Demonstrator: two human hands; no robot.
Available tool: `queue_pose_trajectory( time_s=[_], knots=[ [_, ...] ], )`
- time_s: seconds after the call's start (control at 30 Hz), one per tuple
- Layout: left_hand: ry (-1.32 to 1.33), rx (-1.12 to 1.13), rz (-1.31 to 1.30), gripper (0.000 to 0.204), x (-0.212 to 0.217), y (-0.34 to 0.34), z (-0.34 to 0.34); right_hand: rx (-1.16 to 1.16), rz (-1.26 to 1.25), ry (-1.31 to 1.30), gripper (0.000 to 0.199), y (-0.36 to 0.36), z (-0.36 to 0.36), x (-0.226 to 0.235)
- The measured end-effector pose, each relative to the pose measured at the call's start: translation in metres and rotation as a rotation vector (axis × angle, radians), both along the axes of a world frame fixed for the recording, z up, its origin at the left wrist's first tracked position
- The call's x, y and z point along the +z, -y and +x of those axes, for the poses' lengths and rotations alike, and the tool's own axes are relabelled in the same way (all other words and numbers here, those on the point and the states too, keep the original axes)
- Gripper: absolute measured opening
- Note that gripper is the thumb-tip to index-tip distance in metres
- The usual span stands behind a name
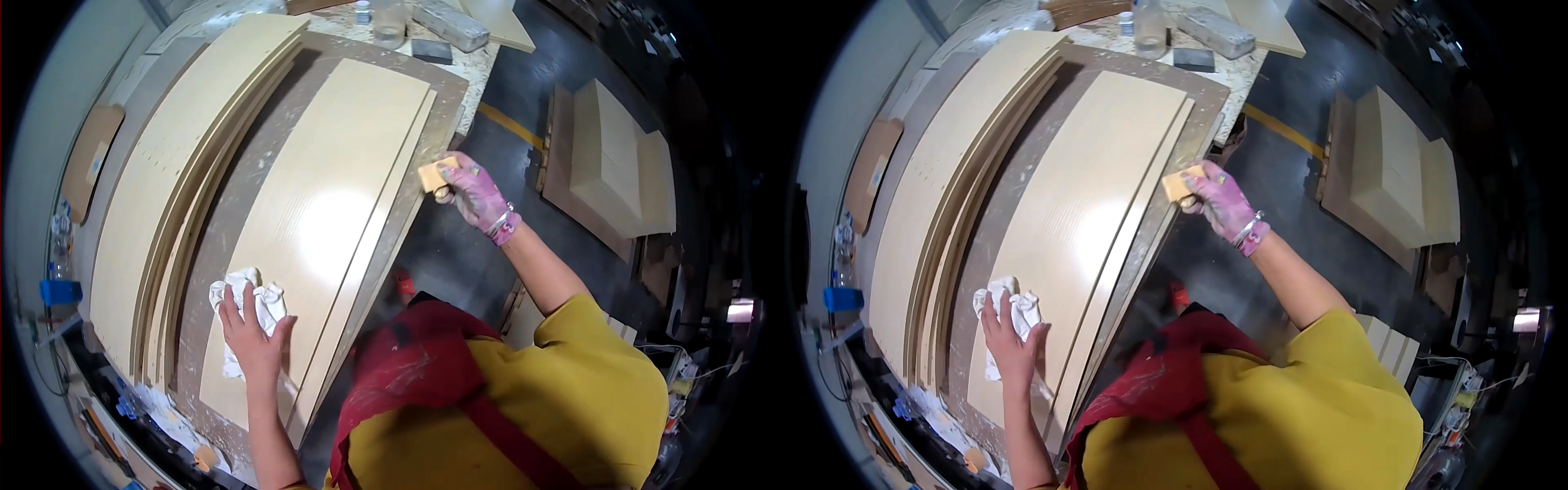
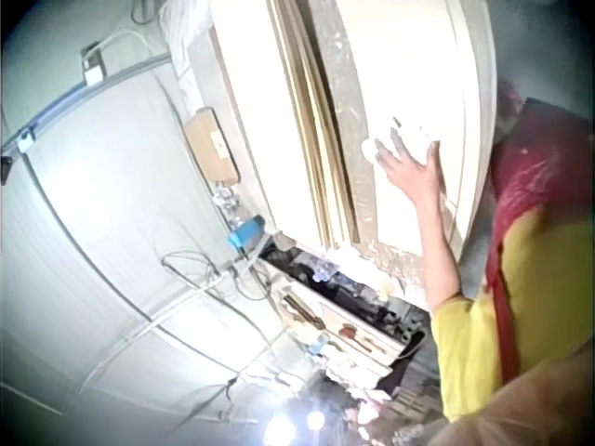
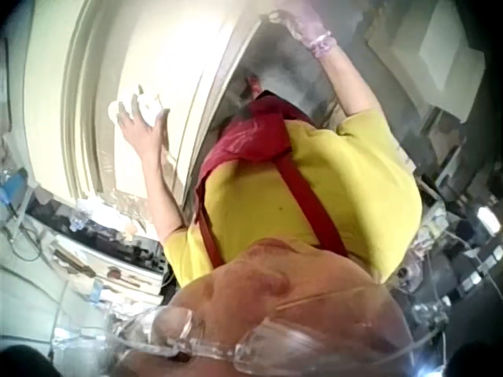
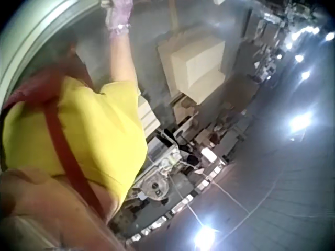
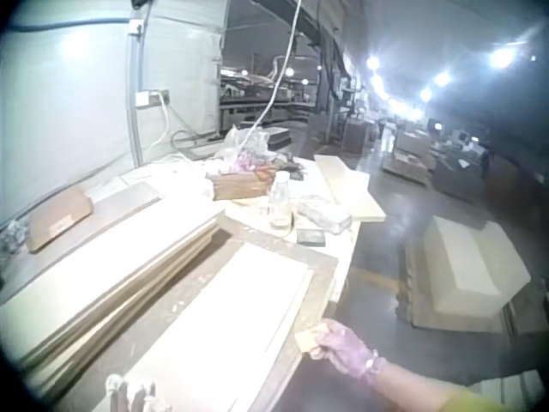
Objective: The person applies a liquid finish to a rectangular wooden board using a sponge and wipes the surface with a white cloth. They repeatedly dip the sponge into a container and spread the finish across the board, then wipe it down, flipping the board over to treat the other side.
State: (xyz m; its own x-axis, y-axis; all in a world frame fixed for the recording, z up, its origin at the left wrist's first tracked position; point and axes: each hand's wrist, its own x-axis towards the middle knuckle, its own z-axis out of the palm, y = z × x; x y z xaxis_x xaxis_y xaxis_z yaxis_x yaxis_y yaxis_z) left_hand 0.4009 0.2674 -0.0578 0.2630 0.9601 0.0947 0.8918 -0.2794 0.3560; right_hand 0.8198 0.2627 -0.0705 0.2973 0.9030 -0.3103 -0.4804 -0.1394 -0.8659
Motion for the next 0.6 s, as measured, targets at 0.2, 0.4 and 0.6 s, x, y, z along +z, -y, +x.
queue_pose_trajectory(
  time_s=[0.2, 0.4, 0.6],
  knots=[
    [-0.015, -0.027, 0.054, 0.058, -0.024, -0.085, 0.040, -0.052, 0.114, -0.001, 0.023, -0.023, 0.074, -0.021],
    [0.030, -0.038, -0.040, 0.057, -0.022, -0.152, 0.106, -0.143, 0.127, -0.246, 0.021, -0.018, 0.098, -0.034],
    [-0.070, -0.071, 0.107, 0.058, -0.032, -0.133, 0.114, -0.171, 0.088, -0.140, 0.021, -0.029, 0.107, -0.051]
  ],
)
